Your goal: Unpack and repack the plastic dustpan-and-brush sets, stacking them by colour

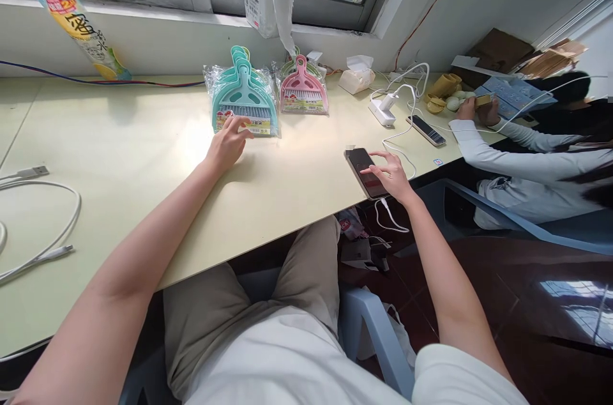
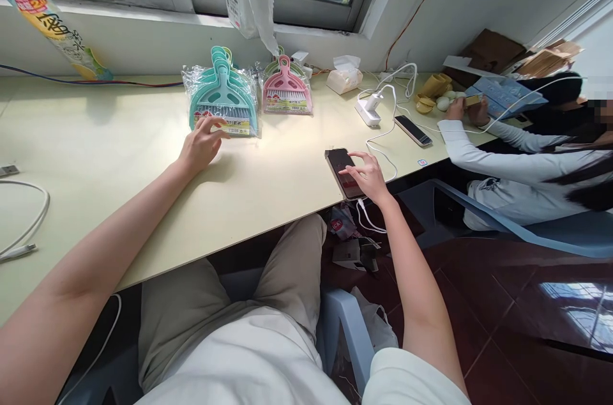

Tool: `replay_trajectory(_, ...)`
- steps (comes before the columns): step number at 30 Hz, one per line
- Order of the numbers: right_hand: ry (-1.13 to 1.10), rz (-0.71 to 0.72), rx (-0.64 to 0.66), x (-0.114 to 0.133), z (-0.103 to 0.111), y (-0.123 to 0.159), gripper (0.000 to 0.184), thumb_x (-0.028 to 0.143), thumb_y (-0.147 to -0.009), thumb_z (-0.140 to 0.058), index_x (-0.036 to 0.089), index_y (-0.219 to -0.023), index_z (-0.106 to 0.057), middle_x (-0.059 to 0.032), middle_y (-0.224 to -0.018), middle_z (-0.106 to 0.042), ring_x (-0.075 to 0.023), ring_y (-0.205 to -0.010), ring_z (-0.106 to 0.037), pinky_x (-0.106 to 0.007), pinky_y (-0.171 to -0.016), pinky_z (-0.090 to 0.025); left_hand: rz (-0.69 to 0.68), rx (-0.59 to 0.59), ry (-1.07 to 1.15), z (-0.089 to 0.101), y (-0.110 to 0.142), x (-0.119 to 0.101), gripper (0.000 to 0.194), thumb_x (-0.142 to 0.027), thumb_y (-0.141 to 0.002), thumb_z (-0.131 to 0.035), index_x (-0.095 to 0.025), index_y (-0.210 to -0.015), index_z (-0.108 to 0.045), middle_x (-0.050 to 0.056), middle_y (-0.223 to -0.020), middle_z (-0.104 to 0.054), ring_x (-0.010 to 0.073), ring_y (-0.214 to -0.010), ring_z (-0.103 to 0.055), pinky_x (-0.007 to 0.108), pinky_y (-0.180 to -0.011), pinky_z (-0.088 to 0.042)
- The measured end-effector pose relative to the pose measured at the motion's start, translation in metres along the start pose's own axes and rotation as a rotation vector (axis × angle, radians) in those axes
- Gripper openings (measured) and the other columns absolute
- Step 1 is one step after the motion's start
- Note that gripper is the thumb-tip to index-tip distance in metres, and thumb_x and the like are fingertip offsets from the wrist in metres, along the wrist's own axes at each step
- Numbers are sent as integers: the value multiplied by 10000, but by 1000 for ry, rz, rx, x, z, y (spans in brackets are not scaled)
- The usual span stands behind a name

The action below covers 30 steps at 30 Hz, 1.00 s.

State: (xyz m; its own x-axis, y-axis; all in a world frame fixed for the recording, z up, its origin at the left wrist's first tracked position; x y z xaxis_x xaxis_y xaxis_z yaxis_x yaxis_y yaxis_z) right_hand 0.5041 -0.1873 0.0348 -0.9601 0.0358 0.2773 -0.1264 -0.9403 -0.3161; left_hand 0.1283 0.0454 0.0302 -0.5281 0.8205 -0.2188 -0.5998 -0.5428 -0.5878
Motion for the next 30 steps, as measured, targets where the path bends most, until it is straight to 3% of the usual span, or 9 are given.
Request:
replay_trajectory(15,-19,-33,10,-2,0,2,451,496,-996,-372,338,-989,-794,-4,-1392,-557,-276,-1344,-439,-489,-1166,-321,-25,24,-28,-1,0,-3,273,-102,-842,-436,-200,-897,-685,121,-1297,-559,315,-1247,-505,435,-815,-569)
replay_trajectory(24,-100,-38,-17,-4,-1,1,470,570,-979,-386,312,-1060,-770,-37,-1382,-569,-277,-1345,-454,-492,-1179,-316,-23,27,-50,-2,0,-3,283,-96,-860,-408,-184,-904,-673,119,-1306,-569,285,-1252,-498,395,-820,-555)
replay_trajectory(27,-151,-67,-62,-4,-2,4,564,636,-958,-381,280,-1323,-622,-86,-1415,-545,-285,-1371,-442,-494,-1178,-325,-16,2,-59,0,0,-3,284,-101,-872,-405,-187,-908,-673,121,-1295,-575,286,-1237,-499,424,-891,-520)
replay_trajectory(30,-110,-193,-2,-6,-9,8,789,703,-903,-435,239,-1534,-337,-143,-1525,-435,-332,-1405,-414,-536,-1149,-357,-1,-34,-71,4,0,-2,261,-121,-889,-420,-198,-909,-668,117,-1307,-573,298,-1248,-479,466,-979,-452)
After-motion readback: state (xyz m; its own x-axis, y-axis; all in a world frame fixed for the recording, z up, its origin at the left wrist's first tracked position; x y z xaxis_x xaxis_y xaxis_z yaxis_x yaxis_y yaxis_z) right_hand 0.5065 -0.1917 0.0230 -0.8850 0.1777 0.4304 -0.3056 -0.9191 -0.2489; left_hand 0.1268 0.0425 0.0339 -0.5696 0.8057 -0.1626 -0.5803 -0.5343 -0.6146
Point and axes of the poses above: each hand's wrist, its own y-axis away from the middle knuckle, its own z-axis out of the back of the hand, x = y × z, the point moved 6 cm from there along -y, towards the middle knuckle
